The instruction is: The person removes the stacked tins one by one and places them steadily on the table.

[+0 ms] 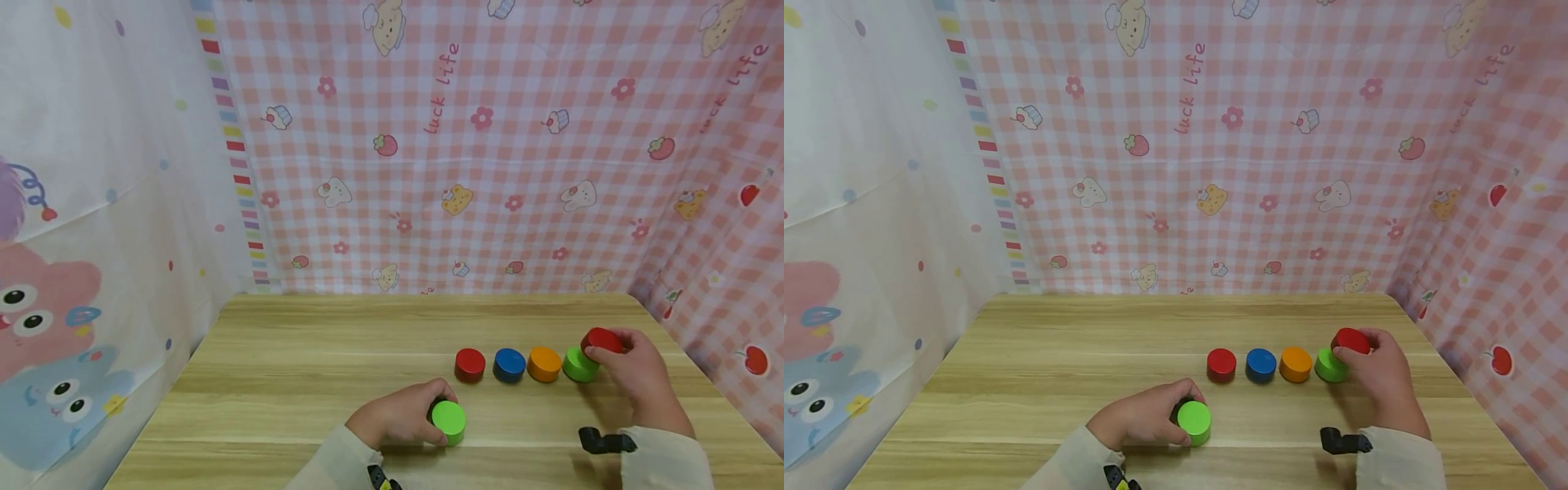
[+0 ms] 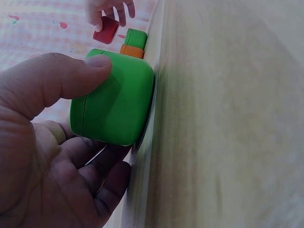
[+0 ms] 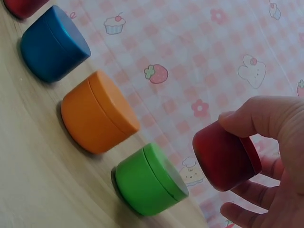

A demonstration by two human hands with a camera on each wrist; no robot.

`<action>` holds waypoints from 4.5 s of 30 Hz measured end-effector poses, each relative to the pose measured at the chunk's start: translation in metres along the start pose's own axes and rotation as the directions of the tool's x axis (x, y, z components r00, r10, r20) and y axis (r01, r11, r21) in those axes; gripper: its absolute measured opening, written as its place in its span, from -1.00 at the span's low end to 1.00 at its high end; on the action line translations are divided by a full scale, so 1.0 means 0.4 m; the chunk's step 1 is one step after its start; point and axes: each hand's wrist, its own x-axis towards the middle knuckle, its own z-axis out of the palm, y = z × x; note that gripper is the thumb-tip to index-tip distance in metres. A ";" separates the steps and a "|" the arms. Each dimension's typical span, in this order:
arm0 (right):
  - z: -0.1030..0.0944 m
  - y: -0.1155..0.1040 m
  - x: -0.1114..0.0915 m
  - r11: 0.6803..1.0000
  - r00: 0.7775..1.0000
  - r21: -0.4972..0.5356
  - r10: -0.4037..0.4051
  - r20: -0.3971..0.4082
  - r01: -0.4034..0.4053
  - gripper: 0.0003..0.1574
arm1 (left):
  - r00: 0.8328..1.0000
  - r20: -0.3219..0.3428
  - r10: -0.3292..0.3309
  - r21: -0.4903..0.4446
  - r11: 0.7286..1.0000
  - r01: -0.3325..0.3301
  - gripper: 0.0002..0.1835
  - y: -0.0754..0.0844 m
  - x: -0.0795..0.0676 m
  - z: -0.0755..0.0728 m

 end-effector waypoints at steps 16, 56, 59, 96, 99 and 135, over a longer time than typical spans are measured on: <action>-0.011 0.047 0.013 0.988 0.978 -0.008 0.151 -0.145 -0.154 0.10 | 1.000 -0.002 0.004 0.014 1.000 -0.004 -0.49 0.000 -0.001 0.000; 0.011 0.096 0.025 0.966 0.966 -0.100 0.224 -0.131 -0.238 0.11 | 0.991 -0.129 -0.018 -0.048 0.999 0.012 -0.52 0.002 0.002 -0.004; 0.012 0.096 0.025 0.966 0.966 -0.105 0.223 -0.130 -0.237 0.10 | 0.984 -0.178 -0.019 -0.041 0.999 0.012 -0.51 0.003 0.005 -0.007; 0.011 0.093 0.025 0.959 0.962 -0.130 0.235 -0.141 -0.253 0.09 | 0.795 -0.578 -0.184 0.097 0.952 0.291 -0.37 -0.004 0.054 -0.033; 0.012 0.094 0.025 0.961 0.963 -0.124 0.231 -0.141 -0.249 0.08 | 0.799 -0.570 -0.192 0.098 0.950 0.298 -0.37 -0.005 0.056 -0.034; -0.017 0.065 0.008 0.972 0.967 0.009 0.234 -0.100 -0.235 0.29 | 0.835 -0.520 -0.181 0.059 0.967 0.246 -0.10 -0.003 0.048 -0.032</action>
